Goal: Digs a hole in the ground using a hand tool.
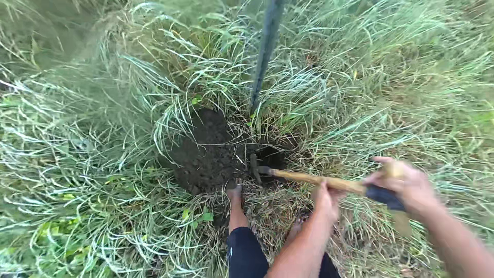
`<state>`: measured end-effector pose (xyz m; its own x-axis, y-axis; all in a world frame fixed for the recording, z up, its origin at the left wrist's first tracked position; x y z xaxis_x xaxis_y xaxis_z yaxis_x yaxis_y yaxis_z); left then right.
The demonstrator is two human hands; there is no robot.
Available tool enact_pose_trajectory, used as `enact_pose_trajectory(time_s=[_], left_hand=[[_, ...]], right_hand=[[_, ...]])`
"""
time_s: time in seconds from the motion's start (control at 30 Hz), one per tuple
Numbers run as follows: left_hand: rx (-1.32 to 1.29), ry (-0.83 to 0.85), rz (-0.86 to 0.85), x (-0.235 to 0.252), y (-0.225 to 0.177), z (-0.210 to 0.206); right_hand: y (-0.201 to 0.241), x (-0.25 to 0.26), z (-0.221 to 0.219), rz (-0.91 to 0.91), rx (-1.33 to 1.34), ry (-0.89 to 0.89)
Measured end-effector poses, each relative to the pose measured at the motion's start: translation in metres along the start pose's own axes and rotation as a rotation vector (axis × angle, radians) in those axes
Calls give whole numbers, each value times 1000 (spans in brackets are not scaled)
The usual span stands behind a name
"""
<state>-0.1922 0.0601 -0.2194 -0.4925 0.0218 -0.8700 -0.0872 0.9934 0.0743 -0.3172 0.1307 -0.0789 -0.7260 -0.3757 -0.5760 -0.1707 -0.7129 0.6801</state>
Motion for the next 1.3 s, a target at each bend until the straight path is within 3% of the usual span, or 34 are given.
enact_pose_trajectory(time_s=[0.1, 0.23, 0.37, 0.43, 0.5, 0.57, 0.63, 0.73, 0.8, 0.87, 0.93, 1.0, 1.13, 1.23, 1.3], left_hand=[[128, -100, -3, 8, -67, 63], [241, -250, 54, -14, -128, 127], [560, -369, 20, -16, -143, 187], [633, -371, 12, -16, -141, 191], [533, -334, 7, -20, -137, 169], [367, -285, 18, -18, -129, 138], [205, -239, 69, -16, -121, 111], [79, -135, 96, -30, -121, 63], [45, -87, 71, -50, -125, 33], [3, -76, 66, -65, -131, 19], [-69, -67, 68, -66, -141, 20], [-101, -27, 79, -51, -151, 34], [61, 43, 133, -40, -180, 45], [202, 98, 177, -49, -202, 42], [218, 78, 195, -84, -226, 26]], right_hand=[[-8, 26, -97, -29, -109, -6], [16, -66, -196, -116, -222, -50], [-6, -130, -281, -26, -225, 26], [-3, -127, -280, -57, -277, 108], [18, -115, -252, -68, -417, 259], [60, -105, -209, 70, -690, 462], [116, -106, -170, 416, -1071, 663], [189, -105, -134, 1099, -1410, 702], [228, -101, -127, 1325, -1451, 716], [258, -97, -134, 1419, -1443, 729], [272, -88, -151, 1434, -1427, 736], [256, -66, -179, 1378, -1449, 683], [153, 1, -239, 986, -1535, 660], [139, 13, -245, 996, -1422, 601], [146, 13, -235, 890, -1227, 517]])
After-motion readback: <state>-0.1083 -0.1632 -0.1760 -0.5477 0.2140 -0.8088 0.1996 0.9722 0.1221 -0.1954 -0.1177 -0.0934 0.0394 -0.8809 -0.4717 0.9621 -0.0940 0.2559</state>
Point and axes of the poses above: each hand's wrist, its own x-axis towards the middle knuckle, its own z-axis out of the back of the hand, y = z × x, the point moved 2 cm from there along x, towards the middle knuckle, and after that the axes turned 10 degrees about -x, right-handed, at the moved point
